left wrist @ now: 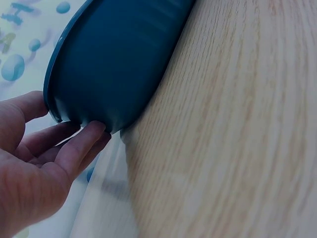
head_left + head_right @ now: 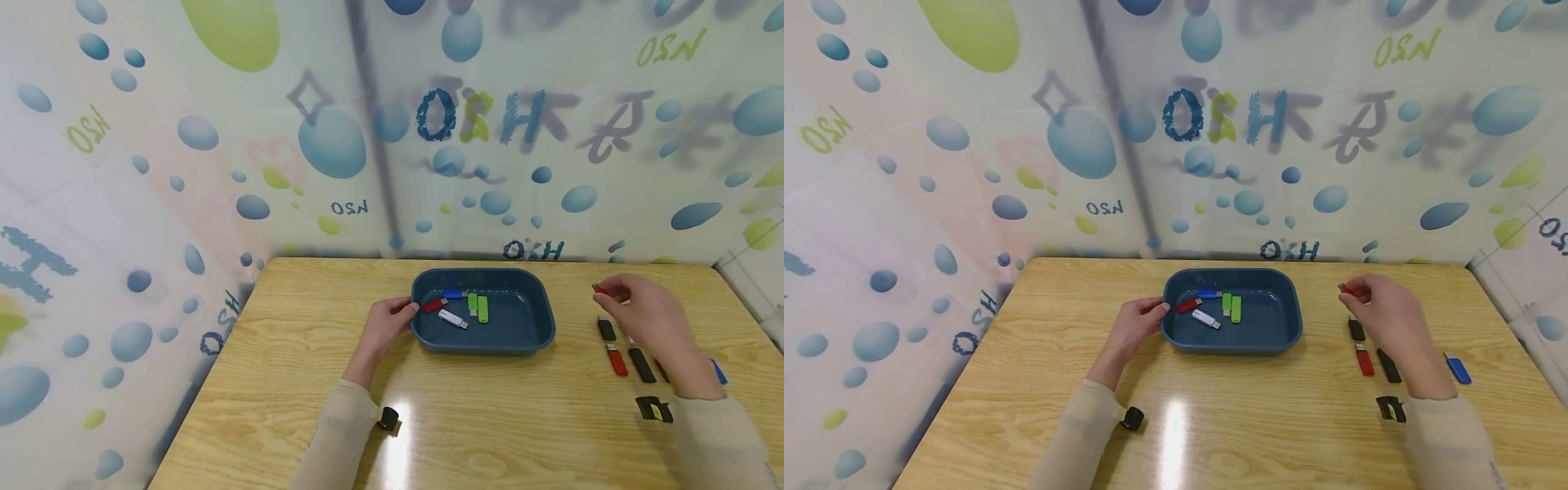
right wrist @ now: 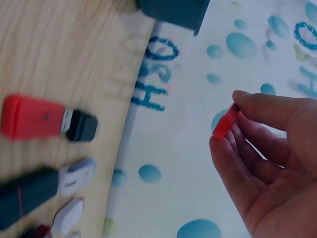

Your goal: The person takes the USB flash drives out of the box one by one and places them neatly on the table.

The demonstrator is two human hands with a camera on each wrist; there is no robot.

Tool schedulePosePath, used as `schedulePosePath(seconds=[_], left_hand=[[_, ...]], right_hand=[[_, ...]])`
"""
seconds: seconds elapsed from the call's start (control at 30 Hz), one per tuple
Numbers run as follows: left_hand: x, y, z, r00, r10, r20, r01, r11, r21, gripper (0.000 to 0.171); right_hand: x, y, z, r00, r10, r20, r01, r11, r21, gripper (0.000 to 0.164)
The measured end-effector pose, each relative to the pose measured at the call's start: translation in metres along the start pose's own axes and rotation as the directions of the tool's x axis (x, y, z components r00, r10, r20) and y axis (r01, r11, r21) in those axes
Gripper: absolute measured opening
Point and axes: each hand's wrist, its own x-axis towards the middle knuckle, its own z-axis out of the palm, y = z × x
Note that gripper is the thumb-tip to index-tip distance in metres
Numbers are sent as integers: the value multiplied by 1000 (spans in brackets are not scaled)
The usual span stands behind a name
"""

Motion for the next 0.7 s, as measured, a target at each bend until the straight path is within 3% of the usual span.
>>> schedulePosePath(seconds=[0.37, 0.7], left_hand=[[-1, -1, 0, 1000, 16, 17, -16, 1000, 8, 38], [-3, 0, 1, 1000, 4, 12, -4, 1000, -6, 38]], right_hand=[[-8, 44, -12, 997, 75, 1, -74, 996, -40, 28], [-14, 70, -17, 983, 182, -30, -184, 980, -79, 31]])
